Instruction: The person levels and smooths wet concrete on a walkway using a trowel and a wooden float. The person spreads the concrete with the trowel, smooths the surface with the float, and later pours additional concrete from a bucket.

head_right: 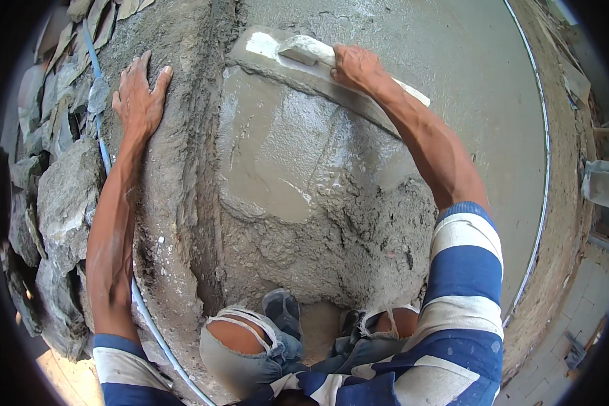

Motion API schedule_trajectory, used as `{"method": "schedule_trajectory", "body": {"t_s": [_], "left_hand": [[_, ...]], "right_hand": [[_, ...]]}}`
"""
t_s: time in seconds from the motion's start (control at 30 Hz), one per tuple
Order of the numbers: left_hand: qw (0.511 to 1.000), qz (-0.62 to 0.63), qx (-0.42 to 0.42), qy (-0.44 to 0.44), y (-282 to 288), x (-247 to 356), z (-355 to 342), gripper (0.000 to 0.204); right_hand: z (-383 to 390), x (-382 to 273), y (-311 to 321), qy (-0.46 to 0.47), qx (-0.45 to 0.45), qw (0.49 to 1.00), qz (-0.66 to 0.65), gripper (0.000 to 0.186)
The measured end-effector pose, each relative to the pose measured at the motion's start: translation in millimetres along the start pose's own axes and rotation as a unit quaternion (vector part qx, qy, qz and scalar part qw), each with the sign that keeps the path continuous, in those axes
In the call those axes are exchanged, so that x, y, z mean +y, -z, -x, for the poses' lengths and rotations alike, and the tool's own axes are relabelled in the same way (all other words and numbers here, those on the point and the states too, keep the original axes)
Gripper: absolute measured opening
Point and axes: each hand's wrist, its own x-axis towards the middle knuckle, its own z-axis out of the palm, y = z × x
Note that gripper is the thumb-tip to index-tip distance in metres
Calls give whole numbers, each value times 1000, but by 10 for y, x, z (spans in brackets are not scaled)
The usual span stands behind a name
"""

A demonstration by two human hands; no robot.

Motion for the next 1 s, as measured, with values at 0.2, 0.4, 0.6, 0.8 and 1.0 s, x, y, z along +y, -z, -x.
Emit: {"method": "schedule_trajectory", "body": {"t_s": [0.2, 0.4, 0.6, 0.8, 1.0], "left_hand": [[999, 24, -25, 10, 120, 138, -24, 70], [998, 32, -44, 17, 150, 154, -14, 71], [999, 34, -35, 23, 199, 60, 38, 69], [1000, 21, -12, 15, 155, 104, 37, 68], [999, 26, -11, 28, 181, 43, 87, 67]], "right_hand": [[794, -194, 4, 20, 7, 1000, -23, 23], [1956, -527, -79, 68, -91, 993, -44, 30], [2673, -733, 167, 39, -118, 991, -48, 31], [1473, -317, 678, -92, 57, 974, -201, 59], [40, -459, 411, -150, 31, 939, -308, 54]]}}
